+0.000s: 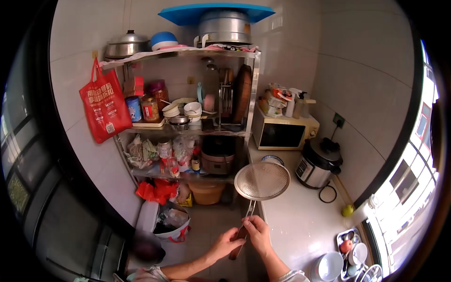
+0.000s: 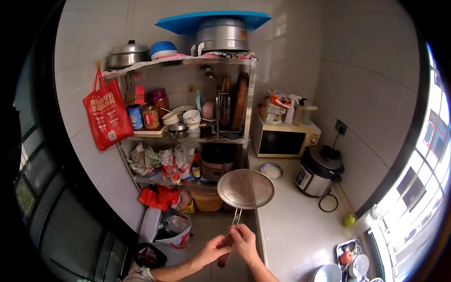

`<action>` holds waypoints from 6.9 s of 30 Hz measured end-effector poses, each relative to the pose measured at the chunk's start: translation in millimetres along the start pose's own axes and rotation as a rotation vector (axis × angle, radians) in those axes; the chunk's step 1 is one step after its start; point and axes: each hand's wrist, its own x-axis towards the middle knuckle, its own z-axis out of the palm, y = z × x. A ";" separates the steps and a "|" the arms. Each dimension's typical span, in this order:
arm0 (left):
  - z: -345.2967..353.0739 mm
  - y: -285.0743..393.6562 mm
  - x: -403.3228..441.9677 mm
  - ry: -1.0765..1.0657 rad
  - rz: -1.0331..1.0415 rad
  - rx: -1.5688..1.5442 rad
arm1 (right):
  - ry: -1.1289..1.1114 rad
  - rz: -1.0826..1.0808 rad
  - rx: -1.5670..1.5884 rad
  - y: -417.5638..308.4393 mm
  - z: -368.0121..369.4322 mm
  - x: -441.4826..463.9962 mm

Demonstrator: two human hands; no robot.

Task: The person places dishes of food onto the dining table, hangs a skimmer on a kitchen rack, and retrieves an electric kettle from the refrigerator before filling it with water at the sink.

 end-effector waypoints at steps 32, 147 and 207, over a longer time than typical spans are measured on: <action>-389.7 156.8 569.4 0.503 0.709 -0.520 | -0.008 -0.906 -0.968 -78.6 186.8 561.2; -417.0 253.3 743.4 0.754 1.232 -0.014 | 0.293 -1.484 -1.190 -188.3 106.1 855.7; -26.5 266.6 -492.1 3.041 1.583 1.374 | -3.165 0.530 0.359 68.3 358.0 -336.8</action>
